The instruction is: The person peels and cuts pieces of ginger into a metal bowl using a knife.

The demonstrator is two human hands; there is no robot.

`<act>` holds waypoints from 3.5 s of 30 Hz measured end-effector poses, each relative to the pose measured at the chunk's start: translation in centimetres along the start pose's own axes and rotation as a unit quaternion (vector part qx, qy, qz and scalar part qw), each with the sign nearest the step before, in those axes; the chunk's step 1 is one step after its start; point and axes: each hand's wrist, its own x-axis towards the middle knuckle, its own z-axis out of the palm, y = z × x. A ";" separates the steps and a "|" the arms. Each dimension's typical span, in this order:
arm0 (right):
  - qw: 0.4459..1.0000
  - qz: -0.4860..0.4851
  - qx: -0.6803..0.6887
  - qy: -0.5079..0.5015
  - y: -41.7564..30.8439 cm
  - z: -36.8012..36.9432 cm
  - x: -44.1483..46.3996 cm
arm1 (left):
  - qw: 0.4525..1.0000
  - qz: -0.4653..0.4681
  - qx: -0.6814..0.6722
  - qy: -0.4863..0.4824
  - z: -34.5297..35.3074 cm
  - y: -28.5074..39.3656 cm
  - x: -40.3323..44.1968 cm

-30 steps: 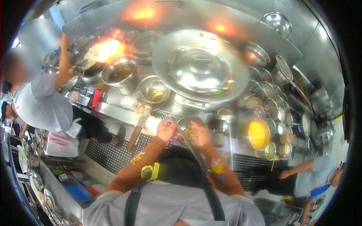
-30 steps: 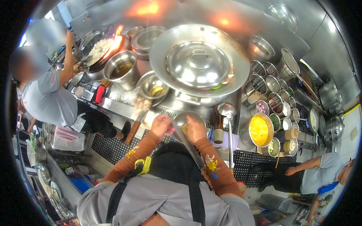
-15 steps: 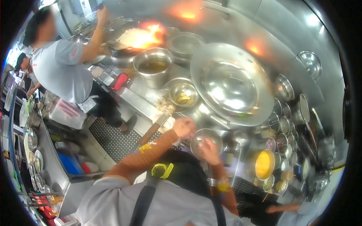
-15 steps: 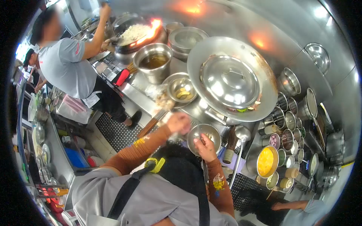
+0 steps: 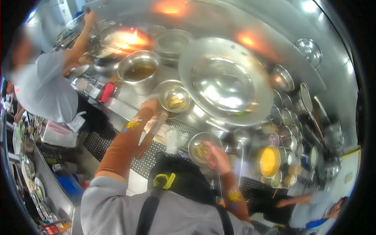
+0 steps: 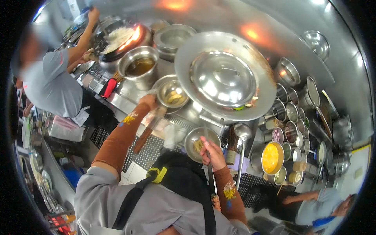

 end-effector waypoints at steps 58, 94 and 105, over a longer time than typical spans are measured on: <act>0.908 -0.200 -0.367 -0.012 1.2 1.2 -3.1 | 0.566 0.028 -0.807 -0.166 3.2 15.3 -23.5; 0.913 -0.204 -0.352 0.029 2.0 -0.2 -0.8 | 0.536 0.028 -0.824 -0.180 4.3 15.5 -22.4; 0.869 -0.275 -0.410 0.033 1.7 1.3 -2.2 | 0.573 0.018 -0.808 -0.139 3.6 16.0 -23.0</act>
